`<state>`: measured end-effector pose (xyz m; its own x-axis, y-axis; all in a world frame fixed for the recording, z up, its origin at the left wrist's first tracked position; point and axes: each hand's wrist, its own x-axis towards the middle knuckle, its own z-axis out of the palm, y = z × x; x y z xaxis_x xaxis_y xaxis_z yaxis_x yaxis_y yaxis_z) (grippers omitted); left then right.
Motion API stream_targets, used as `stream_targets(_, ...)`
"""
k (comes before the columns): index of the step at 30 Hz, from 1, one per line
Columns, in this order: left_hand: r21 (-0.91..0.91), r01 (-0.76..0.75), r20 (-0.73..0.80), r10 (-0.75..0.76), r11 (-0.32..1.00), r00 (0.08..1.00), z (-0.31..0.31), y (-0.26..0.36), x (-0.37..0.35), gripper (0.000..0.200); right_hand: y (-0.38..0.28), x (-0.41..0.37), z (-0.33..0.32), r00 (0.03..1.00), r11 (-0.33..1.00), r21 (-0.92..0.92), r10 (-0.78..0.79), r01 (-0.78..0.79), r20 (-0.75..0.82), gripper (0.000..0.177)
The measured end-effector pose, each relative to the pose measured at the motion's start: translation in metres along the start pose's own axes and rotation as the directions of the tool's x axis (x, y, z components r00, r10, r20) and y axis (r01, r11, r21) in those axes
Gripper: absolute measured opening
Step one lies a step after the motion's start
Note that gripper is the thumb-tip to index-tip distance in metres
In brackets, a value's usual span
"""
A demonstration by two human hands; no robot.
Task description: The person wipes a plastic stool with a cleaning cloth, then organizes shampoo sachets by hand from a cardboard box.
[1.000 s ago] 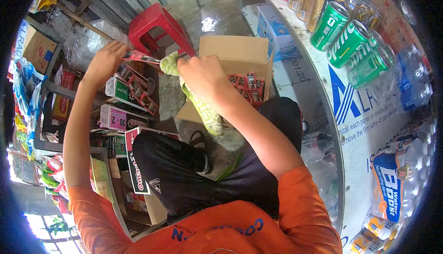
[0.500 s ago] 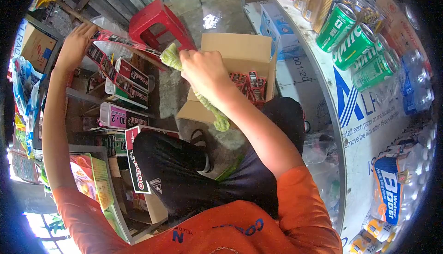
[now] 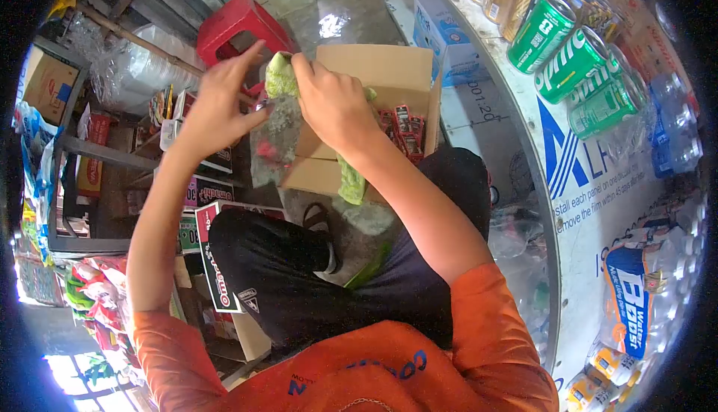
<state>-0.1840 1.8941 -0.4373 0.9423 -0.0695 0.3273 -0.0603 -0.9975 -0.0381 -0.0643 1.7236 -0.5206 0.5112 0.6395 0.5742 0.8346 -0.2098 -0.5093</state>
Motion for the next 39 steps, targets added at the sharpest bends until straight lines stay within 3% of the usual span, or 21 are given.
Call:
stream_targets(2, -0.416, 0.176, 0.097, -0.148, 0.892, 0.984, 0.024, 0.004, 0.005, 0.077, 0.003, 0.000, 0.006, 0.987, 0.981, -0.160, -0.123, 0.106, -0.105, 0.029)
stream_targets(3, -0.482, 0.110, -0.029, -0.142, 0.869, 0.989, 0.036, 0.009, 0.008, 0.064, 0.003, 0.001, 0.005, 0.986, 0.981, -0.164, -0.125, 0.107, -0.107, 0.029)
stream_targets(4, -0.483, 0.104, -0.034, -0.137, 0.870, 0.990, 0.042, 0.008, 0.007, 0.064, 0.002, 0.001, 0.004, 0.978, 0.975, -0.185, -0.150, 0.123, -0.145, 0.028)
stream_targets(7, -0.408, 0.414, 0.086, -0.417, 0.814, 0.905, 0.016, 0.044, 0.014, 0.040, 0.006, 0.002, 0.001, 0.967, 0.966, -0.224, -0.172, 0.128, -0.189, 0.027)
stream_targets(8, -0.409, 0.415, 0.090, -0.417, 0.813, 0.905, 0.010, 0.045, 0.014, 0.040, 0.007, 0.002, 0.001, 0.964, 0.963, -0.236, -0.176, 0.127, -0.197, 0.027)
stream_targets(10, -0.076, 0.223, -0.029, -0.226, 0.972, 0.974, -0.002, 0.042, 0.010, 0.034, 0.005, 0.003, -0.002, 0.951, 0.959, -0.232, -0.215, 0.163, -0.224, 0.026)
stream_targets(11, -0.036, 0.194, -0.004, -0.195, 0.980, 0.981, -0.013, 0.041, 0.008, 0.031, 0.005, 0.004, -0.005, 0.932, 0.951, -0.235, -0.261, 0.203, -0.251, 0.026)
stream_targets(14, 0.008, 0.202, 0.054, -0.202, 0.979, 0.978, -0.045, 0.036, 0.005, 0.031, 0.007, 0.009, -0.003, 0.906, 0.926, -0.281, -0.326, 0.250, -0.269, 0.024)
stream_targets(17, 0.022, 0.192, -0.036, -0.191, 0.981, 0.981, -0.077, 0.018, -0.001, 0.028, 0.034, 0.012, 0.006, 0.933, 0.942, -0.305, -0.228, 0.138, -0.280, 0.025)
stream_targets(20, 0.054, 0.168, -0.085, -0.163, 0.984, 0.983, -0.105, 0.009, -0.010, 0.025, 0.042, 0.017, -0.003, 0.917, 0.956, -0.256, -0.226, 0.144, -0.328, 0.027)
stream_targets(23, 0.004, 0.293, -0.083, -0.292, 0.956, 0.953, -0.133, -0.003, -0.021, 0.026, 0.051, 0.016, -0.001, 0.931, 0.967, -0.223, -0.193, 0.126, -0.309, 0.030)
stream_targets(24, 0.025, 0.289, -0.169, -0.281, 0.957, 0.945, -0.138, -0.010, -0.028, 0.028, 0.054, 0.015, -0.001, 0.945, 0.969, -0.226, -0.162, 0.099, -0.284, 0.030)
stream_targets(26, 0.009, 0.363, -0.130, -0.359, 0.932, 0.924, -0.149, -0.012, -0.034, 0.029, 0.053, 0.016, -0.003, 0.936, 0.971, -0.214, -0.174, 0.110, -0.308, 0.030)
stream_targets(28, 0.140, 0.356, -0.101, -0.344, 0.924, 0.933, -0.166, -0.021, -0.039, 0.033, 0.047, 0.018, -0.007, 0.912, 0.959, -0.232, -0.236, 0.163, -0.336, 0.029)
stream_targets(30, 0.147, 0.365, -0.341, -0.299, 0.920, 0.891, -0.175, -0.060, -0.056, 0.040, 0.065, 0.018, -0.005, 0.930, 0.964, -0.247, -0.177, 0.098, -0.323, 0.030)
stream_targets(32, 0.189, 0.496, -0.352, -0.413, 0.848, 0.840, -0.199, -0.103, -0.079, 0.046, 0.073, 0.013, -0.011, 0.944, 0.965, -0.261, -0.111, 0.027, -0.311, 0.031)
stream_targets(34, 0.165, 0.468, -0.416, -0.369, 0.868, 0.831, -0.207, -0.121, -0.091, 0.048, 0.069, 0.016, -0.021, 0.968, 0.966, -0.258, -0.045, -0.021, -0.247, 0.048)
stream_targets(36, -0.078, 0.474, -0.323, -0.472, 0.877, 0.820, -0.233, -0.149, -0.101, 0.051, 0.071, 0.014, -0.021, 0.969, 0.966, -0.257, -0.049, -0.016, -0.244, 0.048)
stream_targets(37, -0.082, 0.456, -0.317, -0.457, 0.886, 0.831, -0.249, -0.186, -0.116, 0.051, 0.078, 0.012, -0.022, 0.977, 0.963, -0.264, -0.007, -0.050, -0.211, 0.047)
stream_targets(38, -0.049, 0.490, -0.403, -0.466, 0.870, 0.787, -0.241, -0.163, -0.108, 0.050, 0.081, 0.010, -0.023, 0.983, 0.959, -0.272, 0.033, -0.082, -0.179, 0.047)
stream_targets(39, 0.085, 0.471, -0.386, -0.407, 0.878, 0.828, -0.244, -0.184, -0.114, 0.049, 0.083, 0.008, -0.025, 0.983, 0.958, -0.275, 0.035, -0.085, -0.181, 0.047)
